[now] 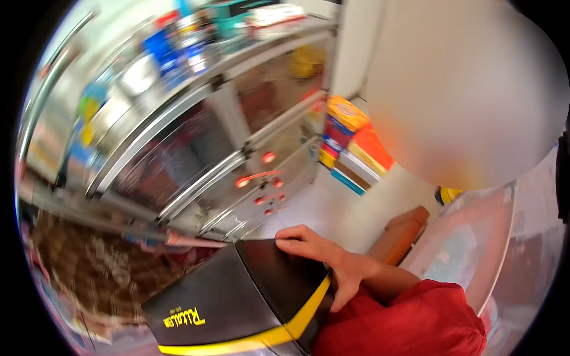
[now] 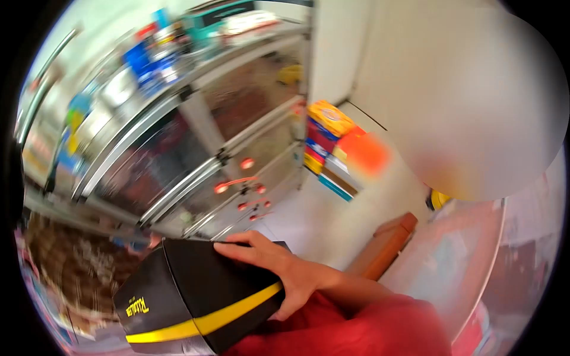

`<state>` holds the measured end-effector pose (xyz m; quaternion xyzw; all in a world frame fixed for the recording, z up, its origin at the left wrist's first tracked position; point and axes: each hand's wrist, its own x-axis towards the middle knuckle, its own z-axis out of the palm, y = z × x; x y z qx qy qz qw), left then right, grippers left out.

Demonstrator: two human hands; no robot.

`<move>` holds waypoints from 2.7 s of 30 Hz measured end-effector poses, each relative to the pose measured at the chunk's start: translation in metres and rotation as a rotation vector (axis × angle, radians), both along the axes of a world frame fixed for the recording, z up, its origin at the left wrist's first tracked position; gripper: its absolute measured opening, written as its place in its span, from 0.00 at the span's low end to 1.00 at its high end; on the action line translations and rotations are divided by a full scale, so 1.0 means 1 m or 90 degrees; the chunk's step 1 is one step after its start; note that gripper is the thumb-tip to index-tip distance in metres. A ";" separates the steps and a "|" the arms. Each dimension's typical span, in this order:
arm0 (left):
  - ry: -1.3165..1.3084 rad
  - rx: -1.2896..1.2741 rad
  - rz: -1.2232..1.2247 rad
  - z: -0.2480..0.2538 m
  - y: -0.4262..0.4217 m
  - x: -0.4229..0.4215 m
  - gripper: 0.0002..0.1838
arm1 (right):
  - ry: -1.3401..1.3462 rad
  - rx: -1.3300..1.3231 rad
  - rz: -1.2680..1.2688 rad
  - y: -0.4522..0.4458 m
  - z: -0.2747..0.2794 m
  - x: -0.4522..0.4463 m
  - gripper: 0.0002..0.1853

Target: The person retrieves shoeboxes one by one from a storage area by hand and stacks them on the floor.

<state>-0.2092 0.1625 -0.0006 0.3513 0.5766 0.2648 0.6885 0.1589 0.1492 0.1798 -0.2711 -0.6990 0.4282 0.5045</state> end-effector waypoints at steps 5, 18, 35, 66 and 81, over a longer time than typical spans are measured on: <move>0.152 -0.109 -0.246 -0.023 0.062 0.101 0.46 | 0.059 -0.092 -0.200 -0.009 -0.022 0.125 0.58; -0.248 -0.326 -0.367 -0.059 0.183 0.518 0.36 | 0.451 -0.543 -0.640 -0.046 -0.187 0.337 0.50; -0.243 -0.442 0.044 -0.232 0.153 0.867 0.32 | 0.324 -0.798 -0.329 0.076 -0.386 0.793 0.43; -0.299 -0.157 0.037 -0.076 0.103 0.746 0.24 | 0.152 -0.468 -0.497 0.089 -0.265 0.531 0.12; -0.160 0.194 0.547 0.028 -0.184 0.238 0.09 | -0.082 -0.526 0.422 -0.046 -0.156 -0.024 0.03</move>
